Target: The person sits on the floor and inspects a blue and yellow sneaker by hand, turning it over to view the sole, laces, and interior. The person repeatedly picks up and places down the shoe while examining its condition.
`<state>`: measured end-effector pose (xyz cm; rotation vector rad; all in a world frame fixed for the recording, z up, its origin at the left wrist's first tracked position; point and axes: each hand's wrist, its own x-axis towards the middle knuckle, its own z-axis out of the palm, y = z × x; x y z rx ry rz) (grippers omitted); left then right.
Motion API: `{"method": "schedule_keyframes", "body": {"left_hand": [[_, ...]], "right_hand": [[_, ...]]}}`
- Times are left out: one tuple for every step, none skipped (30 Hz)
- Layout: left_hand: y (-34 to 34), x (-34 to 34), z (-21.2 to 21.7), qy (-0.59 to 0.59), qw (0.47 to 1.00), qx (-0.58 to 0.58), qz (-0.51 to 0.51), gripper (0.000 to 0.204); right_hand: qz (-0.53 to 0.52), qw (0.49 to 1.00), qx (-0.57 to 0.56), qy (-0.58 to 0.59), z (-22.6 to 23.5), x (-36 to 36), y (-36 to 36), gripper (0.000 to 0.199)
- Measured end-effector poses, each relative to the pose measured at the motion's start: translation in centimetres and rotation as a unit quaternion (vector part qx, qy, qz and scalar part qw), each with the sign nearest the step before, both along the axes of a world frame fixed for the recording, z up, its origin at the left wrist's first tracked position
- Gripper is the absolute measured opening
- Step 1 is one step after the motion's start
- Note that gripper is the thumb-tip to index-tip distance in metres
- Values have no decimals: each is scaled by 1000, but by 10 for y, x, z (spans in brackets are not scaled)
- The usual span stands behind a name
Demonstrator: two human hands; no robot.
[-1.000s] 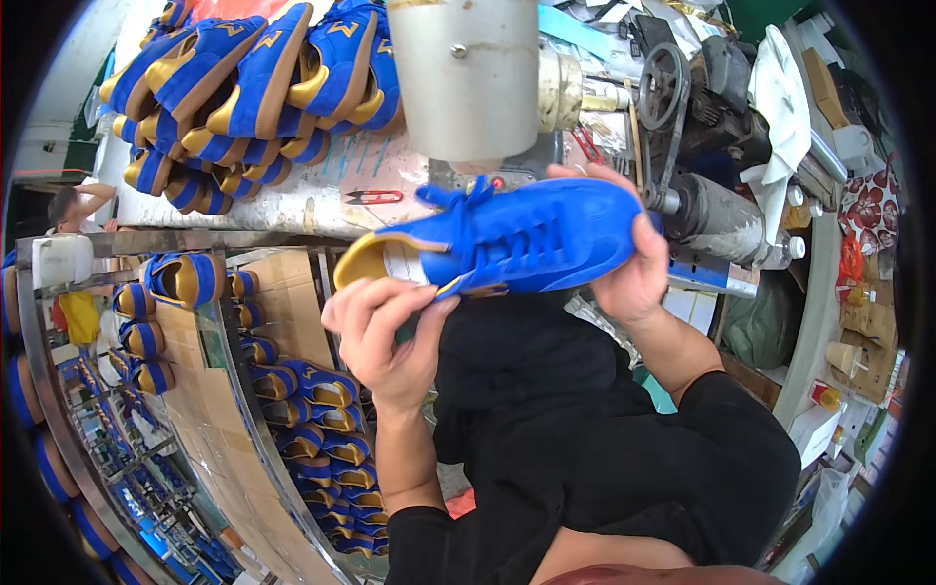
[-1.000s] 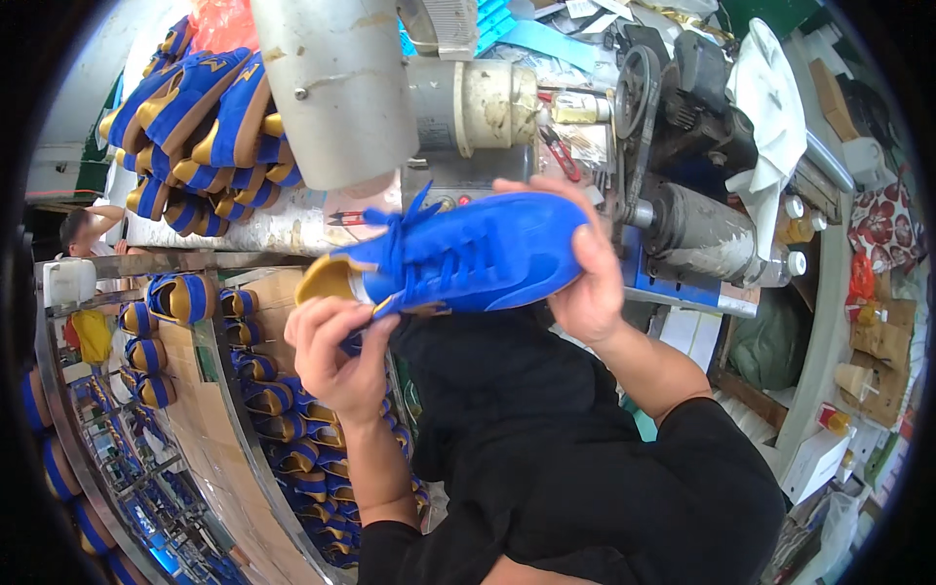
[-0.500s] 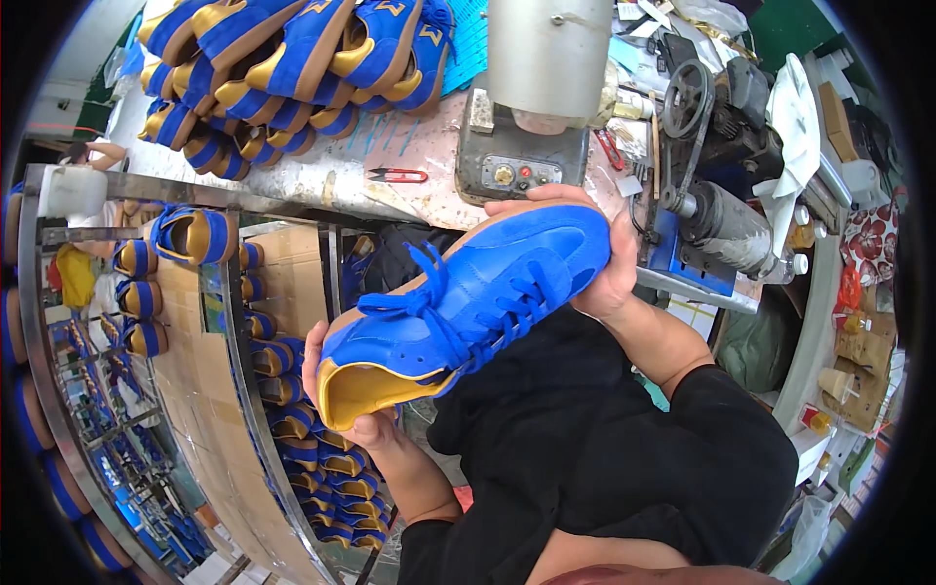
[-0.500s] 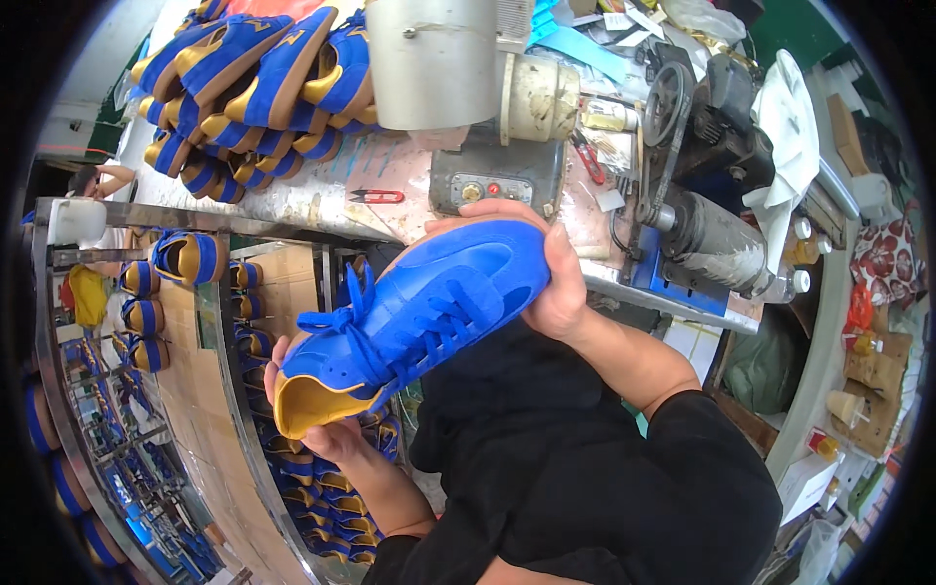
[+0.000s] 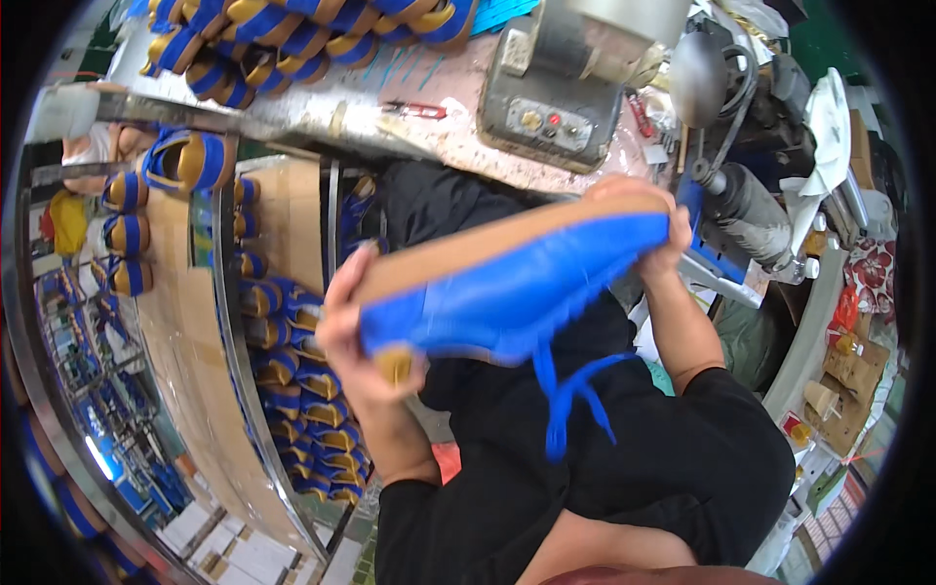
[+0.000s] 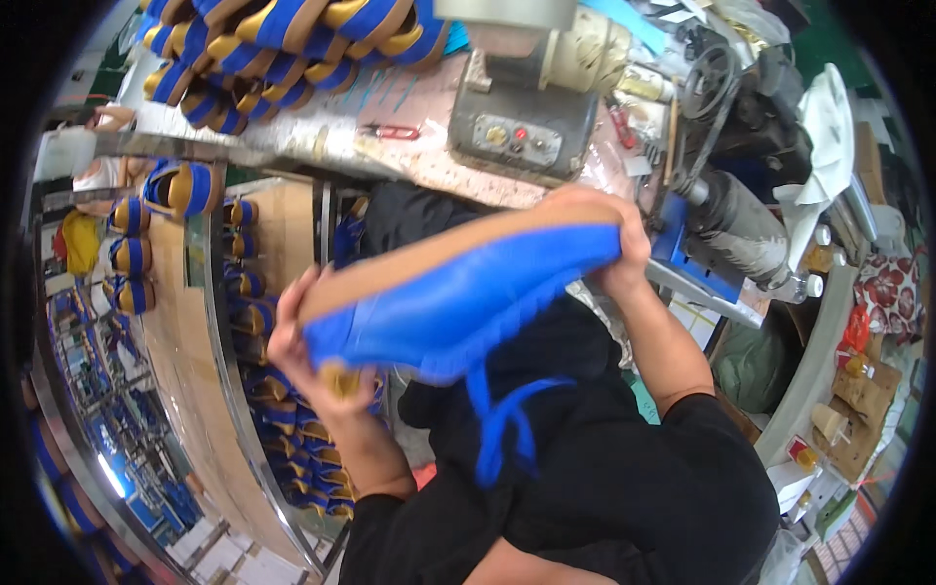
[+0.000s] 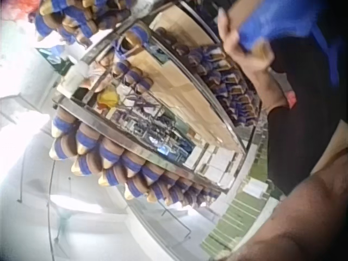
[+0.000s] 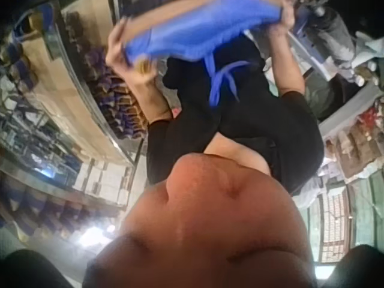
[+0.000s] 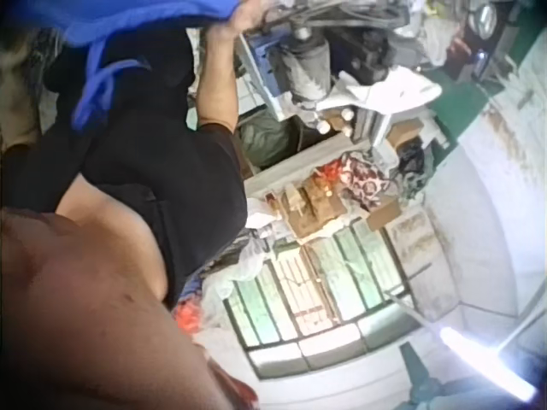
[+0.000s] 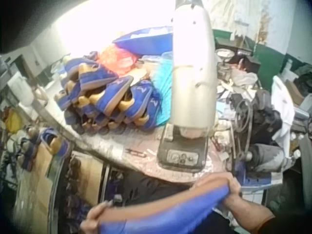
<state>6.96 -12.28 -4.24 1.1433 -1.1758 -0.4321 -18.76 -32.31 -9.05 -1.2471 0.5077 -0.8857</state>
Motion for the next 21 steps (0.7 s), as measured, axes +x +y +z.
{"method": "schedule_keyframes", "body": {"left_hand": [[-8,11,-10,-5,999,-2,-41,78],[-14,9,-18,18,998,-21,-59,82],[-15,8,-19,11,998,-10,-60,85],[-18,7,-19,4,998,2,-61,88],[-24,3,-20,10,998,-1,-57,91],[-31,-2,-21,16,998,-4,-54,94],[-37,-5,-22,22,998,-6,-52,97],[-45,-8,-21,47,995,-7,-87,100],[-54,-11,-17,71,990,-8,-123,103],[-62,-14,-16,94,983,-8,-159,106],[-71,-15,-16,103,980,-17,-169,113],[-80,-18,-14,117,976,-29,-183,112],[-89,-21,-8,131,971,-40,-195,110],[-97,-23,-2,143,966,-52,-208,109],[-105,-24,2,151,964,-57,-211,111],[-112,-25,5,150,963,-62,-216,111],[-118,-24,7,147,962,-66,-220,111],[-124,-24,10,144,962,-69,-224,111],[-133,-23,11,136,965,-80,-211,112],[-138,-23,14,141,965,-79,-208,112],[-142,-21,18,146,965,-77,-206,112]], "right_hand": [[-38,998,54,-2,-5,3,6,91],[-54,997,60,-8,-7,4,6,90],[-71,995,67,-14,-8,1,5,89],[-91,993,74,-20,-11,-3,3,89],[-113,991,54,-36,-11,-8,-2,86],[-126,991,37,-37,-9,-15,-4,83],[-139,989,20,-39,-5,-22,-4,81],[-158,987,0,-40,0,-29,-5,79],[-178,983,-4,-38,8,-33,-7,78],[-186,981,4,-49,13,-39,-10,79],[-195,979,12,-60,18,-46,-14,81],[-203,976,19,-72,24,-52,-16,82],[-228,971,37,-66,31,-56,-16,81],[-234,969,38,-76,35,-58,-18,81],[-239,966,39,-85,38,-60,-20,81],[-245,964,39,-95,41,-62,-22,80],[-247,963,32,-99,42,-63,-24,79],[-249,963,24,-102,42,-64,-25,78],[-252,962,17,-106,43,-65,-28,77],[-254,961,14,-113,43,-63,-28,75],[-256,959,11,-119,44,-61,-29,74]]}}
